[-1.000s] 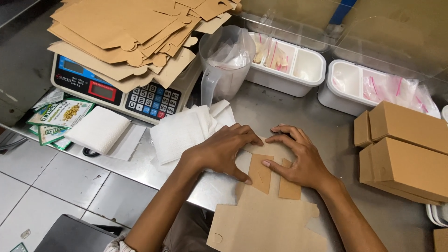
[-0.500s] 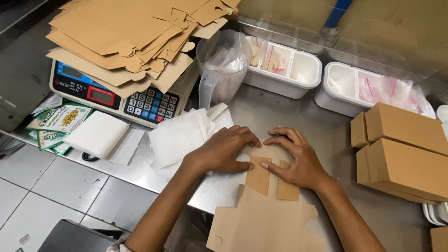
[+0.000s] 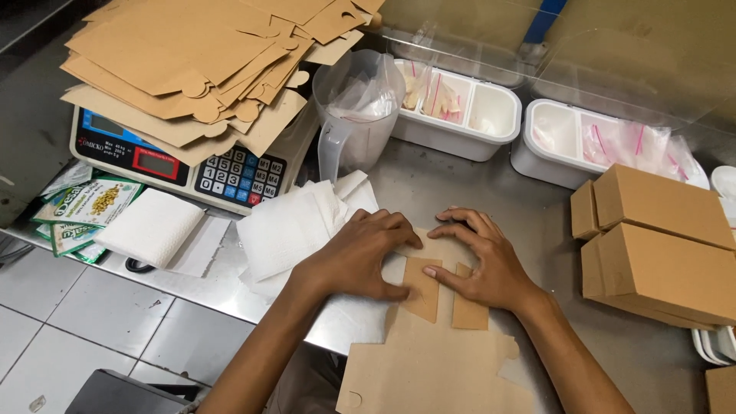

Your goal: The person folds flat cardboard pieces into small boxes by hand on a stainless steel table. They repeatedly fold the flaps and tuck them to form the box shape, then place the finished boxes into a stack on the right.

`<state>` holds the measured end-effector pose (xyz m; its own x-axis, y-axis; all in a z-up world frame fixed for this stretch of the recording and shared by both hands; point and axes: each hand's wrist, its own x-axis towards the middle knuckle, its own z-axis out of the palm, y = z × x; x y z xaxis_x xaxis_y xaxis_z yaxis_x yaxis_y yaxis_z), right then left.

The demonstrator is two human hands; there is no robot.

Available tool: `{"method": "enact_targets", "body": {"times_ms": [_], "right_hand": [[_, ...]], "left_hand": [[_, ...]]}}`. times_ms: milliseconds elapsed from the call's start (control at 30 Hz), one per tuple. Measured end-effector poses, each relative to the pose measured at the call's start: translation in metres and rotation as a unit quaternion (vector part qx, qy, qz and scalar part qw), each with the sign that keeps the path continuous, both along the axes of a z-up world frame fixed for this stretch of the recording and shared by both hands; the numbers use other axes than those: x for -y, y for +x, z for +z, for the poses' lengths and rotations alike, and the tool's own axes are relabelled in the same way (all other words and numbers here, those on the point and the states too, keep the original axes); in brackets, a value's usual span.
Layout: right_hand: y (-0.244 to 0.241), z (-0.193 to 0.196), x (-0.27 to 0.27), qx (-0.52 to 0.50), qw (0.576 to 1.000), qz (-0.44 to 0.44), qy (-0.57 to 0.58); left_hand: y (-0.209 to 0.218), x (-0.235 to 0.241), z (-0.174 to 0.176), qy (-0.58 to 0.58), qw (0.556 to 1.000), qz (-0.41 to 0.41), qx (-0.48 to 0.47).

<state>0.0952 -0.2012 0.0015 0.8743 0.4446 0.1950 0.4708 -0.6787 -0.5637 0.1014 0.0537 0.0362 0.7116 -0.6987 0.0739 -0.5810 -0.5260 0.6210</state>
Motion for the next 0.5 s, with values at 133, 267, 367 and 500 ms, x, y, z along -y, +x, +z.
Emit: {"method": "enact_targets", "body": {"times_ms": [133,267,367,500], "right_hand": [[-0.002,0.005,-0.003,-0.009,1.0,0.0,0.004],[-0.001,0.006,-0.002,-0.012,1.0,0.003,0.012],[-0.001,0.006,-0.002,-0.009,1.0,0.006,0.011],[-0.003,0.003,0.0,-0.015,1.0,0.005,0.006]], "left_hand": [[0.004,0.004,-0.012,-0.024,0.999,0.019,0.024],[0.006,0.009,-0.014,-0.015,0.998,0.036,0.053],[0.002,0.008,-0.007,-0.004,0.998,0.039,0.041],[-0.007,0.006,0.003,0.014,0.999,0.042,0.001]]}}
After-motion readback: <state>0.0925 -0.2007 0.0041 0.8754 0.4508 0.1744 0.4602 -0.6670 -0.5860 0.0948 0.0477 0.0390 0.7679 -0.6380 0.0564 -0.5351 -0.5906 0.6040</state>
